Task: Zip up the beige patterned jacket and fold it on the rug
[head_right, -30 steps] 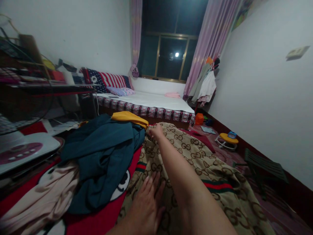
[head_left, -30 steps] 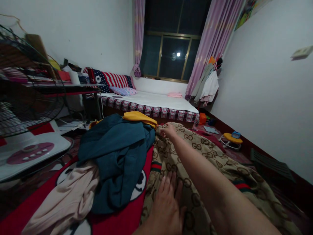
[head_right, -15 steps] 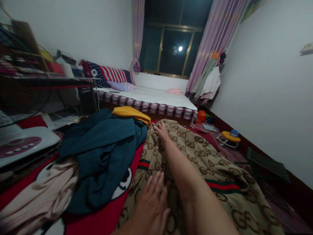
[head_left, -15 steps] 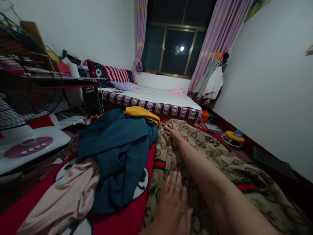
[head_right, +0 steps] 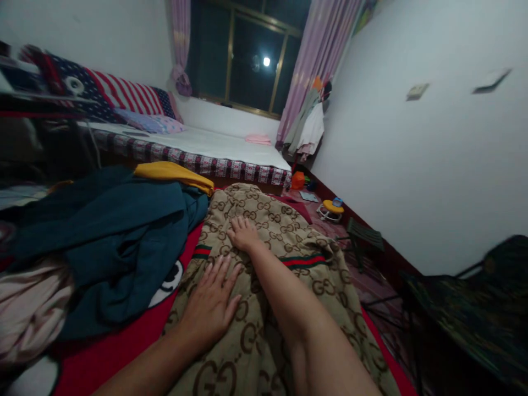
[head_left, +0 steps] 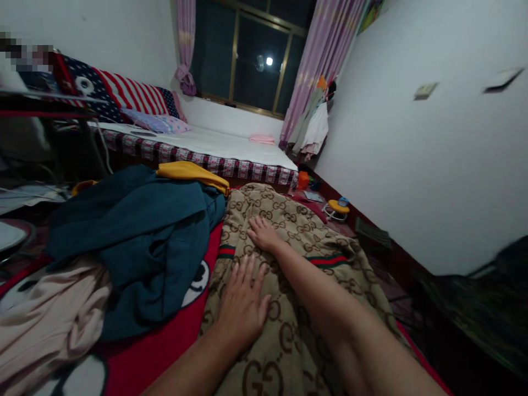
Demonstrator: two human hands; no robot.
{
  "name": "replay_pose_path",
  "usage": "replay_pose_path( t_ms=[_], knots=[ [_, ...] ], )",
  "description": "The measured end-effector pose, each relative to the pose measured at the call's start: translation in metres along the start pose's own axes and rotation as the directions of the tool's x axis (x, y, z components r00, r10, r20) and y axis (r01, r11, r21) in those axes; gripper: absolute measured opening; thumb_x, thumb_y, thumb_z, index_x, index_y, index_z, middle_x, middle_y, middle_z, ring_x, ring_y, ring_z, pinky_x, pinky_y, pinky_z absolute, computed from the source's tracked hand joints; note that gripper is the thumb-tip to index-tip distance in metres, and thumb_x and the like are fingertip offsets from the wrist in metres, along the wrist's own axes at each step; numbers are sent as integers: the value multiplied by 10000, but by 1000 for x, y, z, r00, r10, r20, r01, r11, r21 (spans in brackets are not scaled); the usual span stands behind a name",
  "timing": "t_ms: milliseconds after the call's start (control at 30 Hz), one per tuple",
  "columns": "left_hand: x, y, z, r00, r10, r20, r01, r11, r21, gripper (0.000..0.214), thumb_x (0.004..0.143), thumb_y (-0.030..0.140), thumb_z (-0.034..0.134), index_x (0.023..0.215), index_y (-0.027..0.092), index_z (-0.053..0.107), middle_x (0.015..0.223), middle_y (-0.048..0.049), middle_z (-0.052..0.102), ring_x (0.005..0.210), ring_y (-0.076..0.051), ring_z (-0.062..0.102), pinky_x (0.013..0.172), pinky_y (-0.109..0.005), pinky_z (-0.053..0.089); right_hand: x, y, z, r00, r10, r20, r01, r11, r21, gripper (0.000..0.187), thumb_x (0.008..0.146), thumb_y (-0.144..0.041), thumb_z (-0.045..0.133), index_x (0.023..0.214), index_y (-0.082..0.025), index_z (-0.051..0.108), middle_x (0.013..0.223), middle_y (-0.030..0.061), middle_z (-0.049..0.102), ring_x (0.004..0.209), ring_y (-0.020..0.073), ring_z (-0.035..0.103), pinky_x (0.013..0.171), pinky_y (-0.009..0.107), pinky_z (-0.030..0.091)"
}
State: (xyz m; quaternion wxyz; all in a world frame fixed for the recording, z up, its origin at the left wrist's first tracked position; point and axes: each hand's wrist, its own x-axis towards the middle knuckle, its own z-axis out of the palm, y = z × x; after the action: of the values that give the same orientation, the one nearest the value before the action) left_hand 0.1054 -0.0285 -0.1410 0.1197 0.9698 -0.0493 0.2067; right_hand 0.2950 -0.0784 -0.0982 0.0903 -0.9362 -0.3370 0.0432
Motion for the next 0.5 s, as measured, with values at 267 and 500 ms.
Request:
replay_pose_path(
  t_ms=[267,500],
  knots=[
    [0,-2,1,997,70,-45,-66,995,78,532,885,359,469,1349,105,519,1472,-192,385,1377,-340,325,1123,-486,259,-184,20,-11,984,-177,26,176,983,56,570,947,-386,424,1457,-142,348,1541,122,267,1424,233,238,1148,402,235],
    [1,-4,0,995,97,-6,-96,987,130,560,897,396,450,1369,97,496,1461,-209,394,1370,-353,333,1116,-487,257,-325,72,-65,901,296,-318,-252,952,171,200,848,-284,538,970,-198,670,957,51,701,862,189,656,779,302,485]
  ],
)
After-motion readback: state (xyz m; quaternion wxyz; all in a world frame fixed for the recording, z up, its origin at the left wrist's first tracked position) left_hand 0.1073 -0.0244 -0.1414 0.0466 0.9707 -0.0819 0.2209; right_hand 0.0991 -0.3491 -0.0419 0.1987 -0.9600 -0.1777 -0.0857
